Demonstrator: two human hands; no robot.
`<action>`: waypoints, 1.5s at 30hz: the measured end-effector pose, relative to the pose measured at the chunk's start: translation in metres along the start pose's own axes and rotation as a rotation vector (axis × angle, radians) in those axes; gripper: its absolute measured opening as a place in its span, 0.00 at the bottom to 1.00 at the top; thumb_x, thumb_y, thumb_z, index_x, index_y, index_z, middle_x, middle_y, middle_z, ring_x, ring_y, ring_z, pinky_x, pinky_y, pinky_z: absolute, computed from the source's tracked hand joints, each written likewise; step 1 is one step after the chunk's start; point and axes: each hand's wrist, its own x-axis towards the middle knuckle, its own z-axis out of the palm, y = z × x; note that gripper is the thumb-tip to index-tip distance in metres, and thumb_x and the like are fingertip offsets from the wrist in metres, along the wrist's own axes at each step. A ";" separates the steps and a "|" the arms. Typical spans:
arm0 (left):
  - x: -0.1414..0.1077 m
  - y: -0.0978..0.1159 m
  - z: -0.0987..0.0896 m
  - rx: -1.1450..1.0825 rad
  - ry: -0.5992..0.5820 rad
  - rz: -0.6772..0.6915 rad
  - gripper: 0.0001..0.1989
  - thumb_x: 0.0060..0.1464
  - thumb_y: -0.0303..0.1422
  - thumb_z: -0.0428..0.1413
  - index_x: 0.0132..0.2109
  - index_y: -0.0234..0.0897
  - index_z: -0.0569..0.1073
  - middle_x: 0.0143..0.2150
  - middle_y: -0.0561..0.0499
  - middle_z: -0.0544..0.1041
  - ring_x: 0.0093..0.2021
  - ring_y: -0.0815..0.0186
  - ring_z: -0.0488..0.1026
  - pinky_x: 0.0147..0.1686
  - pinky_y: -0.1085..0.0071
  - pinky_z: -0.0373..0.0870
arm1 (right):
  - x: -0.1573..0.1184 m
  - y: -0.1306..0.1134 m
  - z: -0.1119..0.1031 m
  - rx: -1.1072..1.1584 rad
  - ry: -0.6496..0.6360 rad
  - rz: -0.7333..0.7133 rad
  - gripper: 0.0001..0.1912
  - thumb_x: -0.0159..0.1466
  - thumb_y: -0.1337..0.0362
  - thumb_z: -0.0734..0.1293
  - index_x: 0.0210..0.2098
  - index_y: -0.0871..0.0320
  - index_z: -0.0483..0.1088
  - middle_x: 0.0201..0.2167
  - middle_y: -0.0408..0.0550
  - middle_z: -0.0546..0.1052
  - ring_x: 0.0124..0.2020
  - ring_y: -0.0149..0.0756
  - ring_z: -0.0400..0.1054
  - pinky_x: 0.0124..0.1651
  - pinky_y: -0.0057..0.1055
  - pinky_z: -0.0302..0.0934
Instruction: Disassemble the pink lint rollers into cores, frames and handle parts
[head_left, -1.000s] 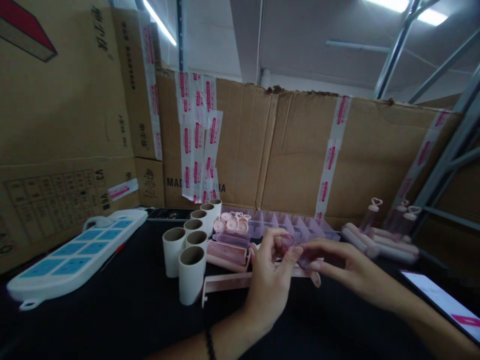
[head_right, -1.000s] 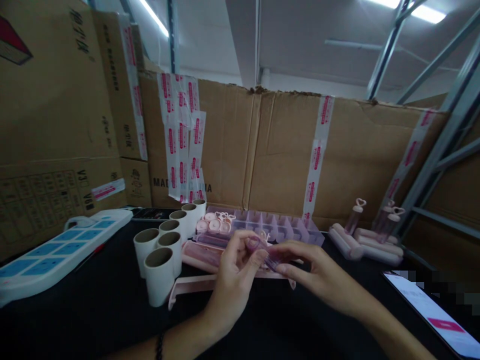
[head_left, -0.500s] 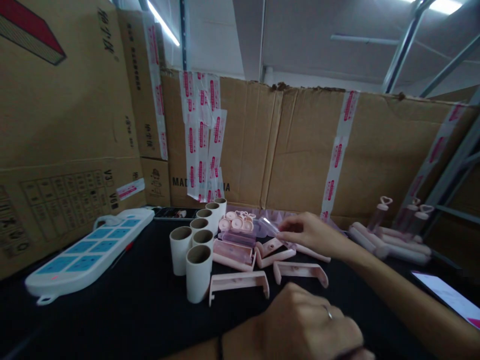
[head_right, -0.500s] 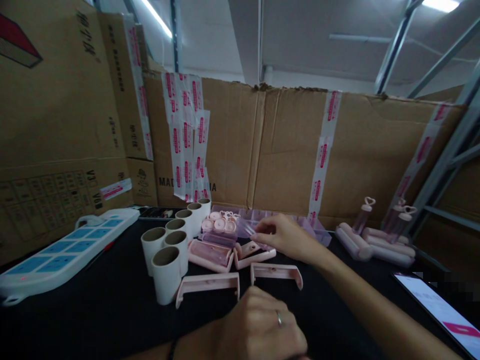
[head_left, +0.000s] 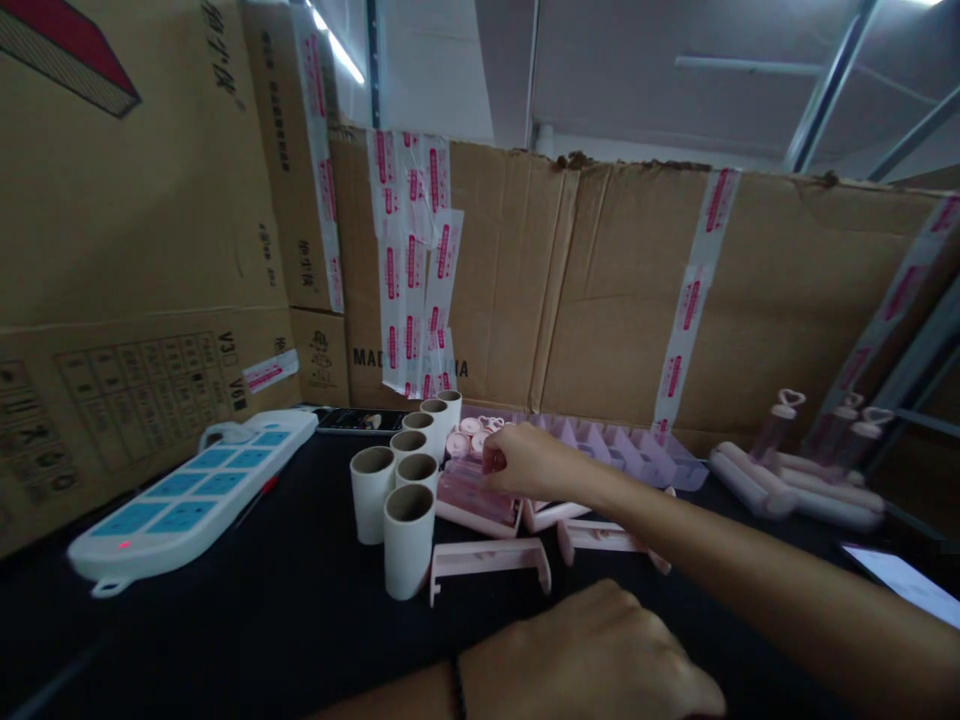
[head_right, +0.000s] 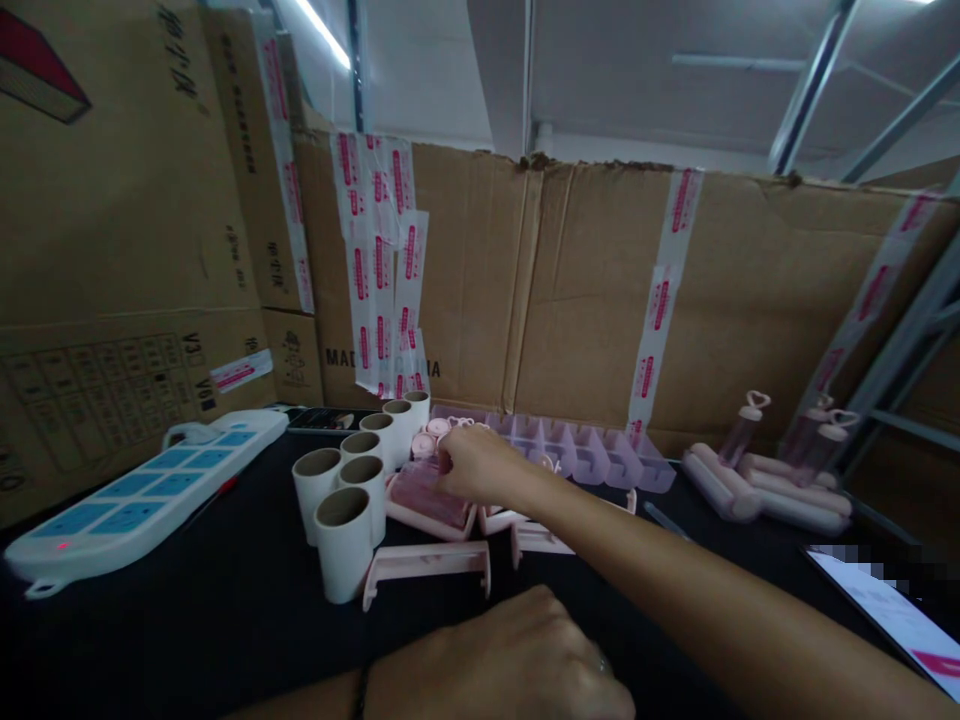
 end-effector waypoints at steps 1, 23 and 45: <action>0.000 0.000 0.000 0.014 -0.001 0.003 0.20 0.69 0.40 0.51 0.28 0.37 0.70 0.23 0.57 0.74 0.25 0.71 0.71 0.24 0.72 0.57 | 0.000 -0.001 0.000 -0.005 0.001 0.003 0.06 0.58 0.64 0.72 0.34 0.59 0.81 0.32 0.50 0.83 0.34 0.37 0.73 0.31 0.29 0.54; 0.008 0.003 -0.004 0.038 -0.067 -0.212 0.13 0.62 0.35 0.60 0.29 0.38 0.74 0.26 0.55 0.81 0.26 0.69 0.76 0.27 0.70 0.57 | -0.074 0.061 -0.056 0.056 0.425 0.230 0.10 0.67 0.57 0.69 0.39 0.56 0.80 0.35 0.44 0.83 0.35 0.32 0.76 0.36 0.26 0.62; 0.013 0.001 -0.002 0.051 -0.041 -0.225 0.13 0.59 0.29 0.58 0.26 0.38 0.68 0.22 0.57 0.74 0.23 0.70 0.71 0.27 0.69 0.56 | -0.200 0.295 -0.037 0.073 0.598 1.057 0.17 0.70 0.58 0.68 0.55 0.59 0.71 0.53 0.53 0.75 0.49 0.43 0.74 0.49 0.44 0.72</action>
